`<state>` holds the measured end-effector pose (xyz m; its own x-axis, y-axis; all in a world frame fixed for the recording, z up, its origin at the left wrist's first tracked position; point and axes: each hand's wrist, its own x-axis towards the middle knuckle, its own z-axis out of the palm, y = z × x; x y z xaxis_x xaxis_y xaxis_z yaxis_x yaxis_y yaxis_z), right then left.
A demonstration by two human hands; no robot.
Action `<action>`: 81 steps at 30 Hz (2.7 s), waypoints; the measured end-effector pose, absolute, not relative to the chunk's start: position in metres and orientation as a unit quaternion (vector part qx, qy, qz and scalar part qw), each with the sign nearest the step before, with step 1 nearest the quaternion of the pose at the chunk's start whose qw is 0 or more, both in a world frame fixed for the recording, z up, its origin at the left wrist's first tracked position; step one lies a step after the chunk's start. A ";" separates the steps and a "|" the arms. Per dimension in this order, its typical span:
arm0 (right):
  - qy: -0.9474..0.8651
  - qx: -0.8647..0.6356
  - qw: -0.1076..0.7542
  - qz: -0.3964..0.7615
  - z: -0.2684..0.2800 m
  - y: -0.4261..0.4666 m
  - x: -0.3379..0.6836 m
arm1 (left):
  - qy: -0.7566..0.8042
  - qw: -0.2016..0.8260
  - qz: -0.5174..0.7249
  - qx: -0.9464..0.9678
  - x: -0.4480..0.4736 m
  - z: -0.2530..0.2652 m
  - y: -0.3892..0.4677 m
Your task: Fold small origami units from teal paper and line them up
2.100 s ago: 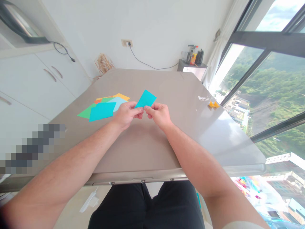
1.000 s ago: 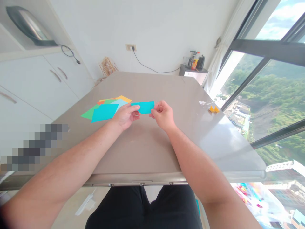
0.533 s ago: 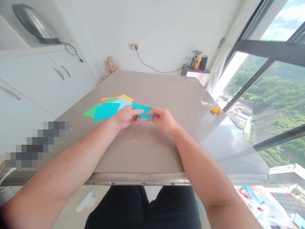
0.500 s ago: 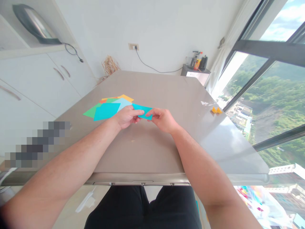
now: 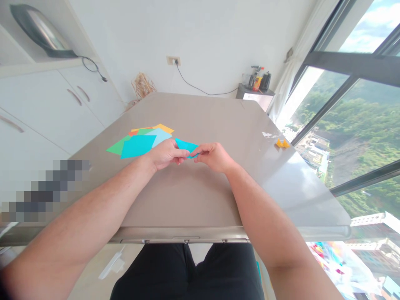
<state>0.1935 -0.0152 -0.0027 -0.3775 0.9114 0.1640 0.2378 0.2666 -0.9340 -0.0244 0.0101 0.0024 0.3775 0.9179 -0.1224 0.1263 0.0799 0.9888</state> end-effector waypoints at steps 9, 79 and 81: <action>-0.663 -0.402 0.432 0.460 0.007 -0.019 0.191 | 0.413 0.533 0.389 0.628 -0.015 0.005 0.002; -0.475 -0.426 0.540 0.549 0.002 -0.018 0.164 | 0.436 0.509 0.488 0.560 0.009 0.004 -0.012; -0.476 -0.419 0.540 0.553 0.002 -0.018 0.164 | 0.434 0.510 0.488 0.559 0.009 0.004 -0.012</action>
